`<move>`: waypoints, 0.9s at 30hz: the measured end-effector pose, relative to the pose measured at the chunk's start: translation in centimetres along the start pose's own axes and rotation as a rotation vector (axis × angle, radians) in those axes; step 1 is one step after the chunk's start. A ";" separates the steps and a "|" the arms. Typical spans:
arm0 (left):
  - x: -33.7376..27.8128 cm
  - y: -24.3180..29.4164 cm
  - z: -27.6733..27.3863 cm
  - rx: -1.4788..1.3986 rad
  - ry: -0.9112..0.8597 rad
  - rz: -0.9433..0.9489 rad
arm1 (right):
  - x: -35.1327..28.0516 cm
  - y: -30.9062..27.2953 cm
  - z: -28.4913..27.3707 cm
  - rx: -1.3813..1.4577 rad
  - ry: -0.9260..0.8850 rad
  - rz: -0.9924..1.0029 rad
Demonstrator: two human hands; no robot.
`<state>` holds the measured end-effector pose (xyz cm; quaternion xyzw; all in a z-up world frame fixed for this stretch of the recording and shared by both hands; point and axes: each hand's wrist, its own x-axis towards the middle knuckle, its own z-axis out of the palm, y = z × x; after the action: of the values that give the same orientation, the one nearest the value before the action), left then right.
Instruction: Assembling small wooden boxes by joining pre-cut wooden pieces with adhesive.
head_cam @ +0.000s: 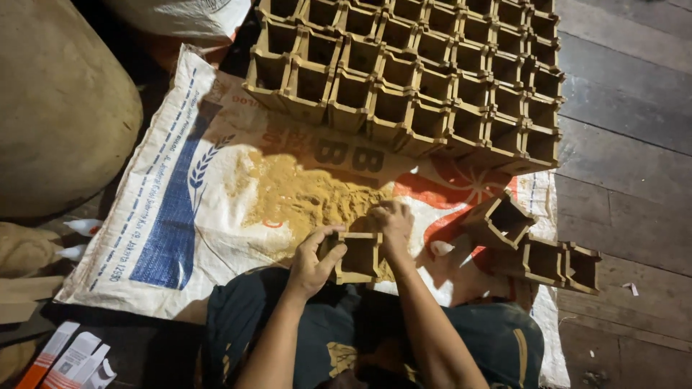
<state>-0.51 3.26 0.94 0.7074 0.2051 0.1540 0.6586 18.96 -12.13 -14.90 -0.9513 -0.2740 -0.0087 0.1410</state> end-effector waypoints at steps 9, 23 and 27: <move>-0.1 -0.9 0.8 0.095 0.037 0.016 | -5.9 -6.1 -13.2 0.576 0.330 -0.066; -0.4 0.1 1.0 0.019 0.005 0.117 | -5.8 -8.4 -15.4 0.788 0.057 -0.214; -0.1 0.0 0.7 -0.005 -0.019 0.139 | -5.0 -9.2 -15.9 0.910 -0.065 -0.137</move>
<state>-0.26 2.55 0.85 0.7198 0.1486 0.1931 0.6500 10.87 -11.63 2.32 -0.7720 -0.3164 0.1333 0.5349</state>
